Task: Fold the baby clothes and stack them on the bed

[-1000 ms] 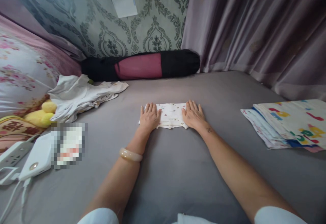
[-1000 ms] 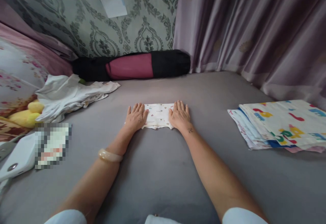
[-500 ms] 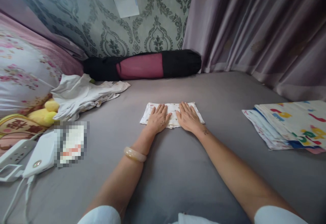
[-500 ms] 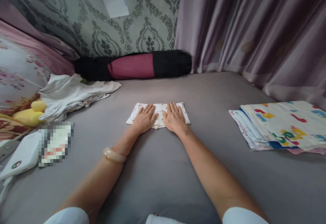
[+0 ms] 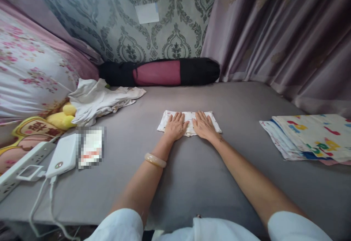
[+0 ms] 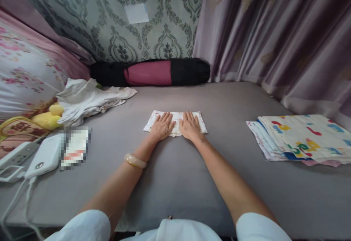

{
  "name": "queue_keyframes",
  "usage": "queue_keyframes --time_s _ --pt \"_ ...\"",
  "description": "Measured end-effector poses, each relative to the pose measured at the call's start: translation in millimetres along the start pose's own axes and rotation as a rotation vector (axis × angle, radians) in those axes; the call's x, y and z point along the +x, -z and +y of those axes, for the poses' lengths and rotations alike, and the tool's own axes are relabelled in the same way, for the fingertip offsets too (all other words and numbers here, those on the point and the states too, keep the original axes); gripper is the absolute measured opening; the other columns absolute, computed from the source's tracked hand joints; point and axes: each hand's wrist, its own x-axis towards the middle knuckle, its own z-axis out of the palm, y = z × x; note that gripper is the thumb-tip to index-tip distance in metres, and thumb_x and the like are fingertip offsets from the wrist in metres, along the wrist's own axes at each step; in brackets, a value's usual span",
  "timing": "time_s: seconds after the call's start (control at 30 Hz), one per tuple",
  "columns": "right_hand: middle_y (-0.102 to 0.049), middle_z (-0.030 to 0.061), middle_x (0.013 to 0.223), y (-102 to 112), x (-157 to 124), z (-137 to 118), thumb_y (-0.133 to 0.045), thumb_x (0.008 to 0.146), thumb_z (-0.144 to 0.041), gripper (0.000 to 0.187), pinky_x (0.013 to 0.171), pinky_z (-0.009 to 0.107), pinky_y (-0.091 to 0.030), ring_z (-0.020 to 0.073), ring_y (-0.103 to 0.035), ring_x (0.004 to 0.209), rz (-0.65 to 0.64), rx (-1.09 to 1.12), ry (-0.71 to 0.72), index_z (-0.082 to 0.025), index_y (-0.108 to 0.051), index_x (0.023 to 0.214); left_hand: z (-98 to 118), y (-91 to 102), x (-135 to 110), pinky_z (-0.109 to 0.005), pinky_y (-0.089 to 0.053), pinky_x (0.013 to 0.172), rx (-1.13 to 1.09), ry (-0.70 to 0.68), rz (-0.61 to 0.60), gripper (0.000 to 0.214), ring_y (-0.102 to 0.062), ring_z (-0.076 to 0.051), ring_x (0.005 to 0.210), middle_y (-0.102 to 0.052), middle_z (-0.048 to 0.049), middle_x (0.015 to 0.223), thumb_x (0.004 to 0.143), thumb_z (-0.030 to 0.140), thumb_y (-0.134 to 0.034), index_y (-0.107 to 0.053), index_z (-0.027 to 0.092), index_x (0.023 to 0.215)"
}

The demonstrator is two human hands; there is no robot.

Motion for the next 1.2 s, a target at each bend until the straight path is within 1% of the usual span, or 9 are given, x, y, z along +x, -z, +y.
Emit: queue_keyframes --time_s 0.1,0.2,0.33,0.43,0.57,0.67,0.77,0.97,1.2 --pt "-0.028 0.0141 0.158 2.9 5.5 -13.3 -0.016 0.1 -0.034 0.059 0.118 0.047 -0.017 0.0253 -0.022 0.146 -0.039 0.077 -0.006 -0.006 -0.031 0.15 -0.7 0.0 -0.8 -0.047 -0.023 0.118 -0.025 -0.005 0.02 0.055 -0.032 -0.025 0.144 -0.041 -0.0124 0.152 0.101 0.041 -0.023 -0.041 0.012 0.144" --pt "-0.027 0.0131 0.158 3.2 8.6 -27.6 -0.015 0.1 -0.035 0.059 0.118 0.047 -0.019 0.0251 -0.022 0.146 -0.052 0.116 -0.01 -0.008 -0.029 0.151 -3.1 1.2 -1.9 -0.044 -0.027 0.117 -0.081 -0.001 0.069 0.049 -0.036 -0.023 0.141 -0.046 -0.0129 0.148 0.101 0.033 -0.024 -0.045 0.011 0.14" --pt "-0.033 0.0138 0.156 -3.4 5.3 -37.9 -0.018 0.1 -0.032 0.057 0.118 0.049 -0.016 0.0262 -0.024 0.145 0.044 0.064 0.001 -0.007 -0.033 0.149 -8.9 2.8 -3.2 -0.036 -0.038 0.11 -0.196 0.03 0.182 0.041 -0.052 -0.02 0.128 -0.06 -0.0156 0.133 0.099 0.023 -0.028 -0.049 0.01 0.133" --pt "-0.035 0.0152 0.154 -9.1 1.8 -38.7 -0.02 0.1 -0.031 0.057 0.117 0.049 -0.015 0.027 -0.025 0.144 0.095 0.022 0.017 -0.005 -0.034 0.148 -13.7 2.3 -4.2 -0.033 -0.045 0.103 -0.269 0.074 0.26 0.038 -0.06 -0.02 0.116 -0.065 -0.0157 0.12 0.098 0.018 -0.029 -0.051 0.011 0.127" --pt "-0.036 0.0156 0.154 -10.6 1.3 -38.0 -0.022 0.1 -0.031 0.056 0.117 0.049 -0.016 0.0278 -0.026 0.144 0.112 0.012 0.022 -0.004 -0.034 0.148 -20.7 -3.2 -4.0 -0.036 -0.046 0.099 -0.332 0.135 0.381 0.035 -0.061 -0.022 0.11 -0.066 -0.0171 0.113 0.093 0.012 -0.032 -0.052 0.01 0.121" --pt "-0.037 0.0161 0.153 -7.3 4.5 -40.7 -0.025 0.099 -0.029 0.056 0.116 0.051 -0.017 0.0291 -0.027 0.143 0.087 0.019 0.0 -0.003 -0.034 0.147 -25.9 -9.8 -2.1 -0.041 -0.047 0.096 -0.385 0.17 0.495 0.034 -0.062 -0.026 0.107 -0.066 -0.0188 0.109 0.088 0.008 -0.035 -0.054 0.01 0.117" --pt "-0.036 0.0172 0.153 -4.8 9.6 -47.7 -0.028 0.097 -0.027 0.056 0.116 0.05 -0.018 0.0298 -0.027 0.143 0.07 0.028 -0.013 -0.001 -0.037 0.146 -29.7 -14.6 -0.3 -0.043 -0.048 0.093 -0.448 0.218 0.578 0.033 -0.064 -0.026 0.102 -0.067 -0.0172 0.105 0.086 0.008 -0.037 -0.055 0.012 0.114" --pt "-0.032 0.0189 0.155 -14.1 14.7 -64.4 -0.026 0.099 -0.03 0.058 0.117 0.048 -0.014 0.0294 -0.024 0.145 0.114 0.006 0.057 0.002 -0.036 0.146 -32.0 -14.8 -0.6 -0.041 -0.047 0.095 -0.605 0.347 0.617 0.034 -0.064 -0.025 0.103 -0.068 -0.0143 0.108 0.083 0.008 -0.04 -0.057 0.015 0.111" --pt "-0.033 0.0197 0.154 -19.4 12.5 -66.0 -0.026 0.099 -0.03 0.059 0.117 0.047 -0.015 0.0303 -0.024 0.144 0.126 0.001 0.053 0.004 -0.037 0.145 -34.2 -9.4 0.0 -0.039 -0.046 0.097 -0.765 0.494 0.693 0.032 -0.063 -0.023 0.104 -0.069 -0.0106 0.106 0.08 0.006 -0.041 -0.06 0.019 0.103"
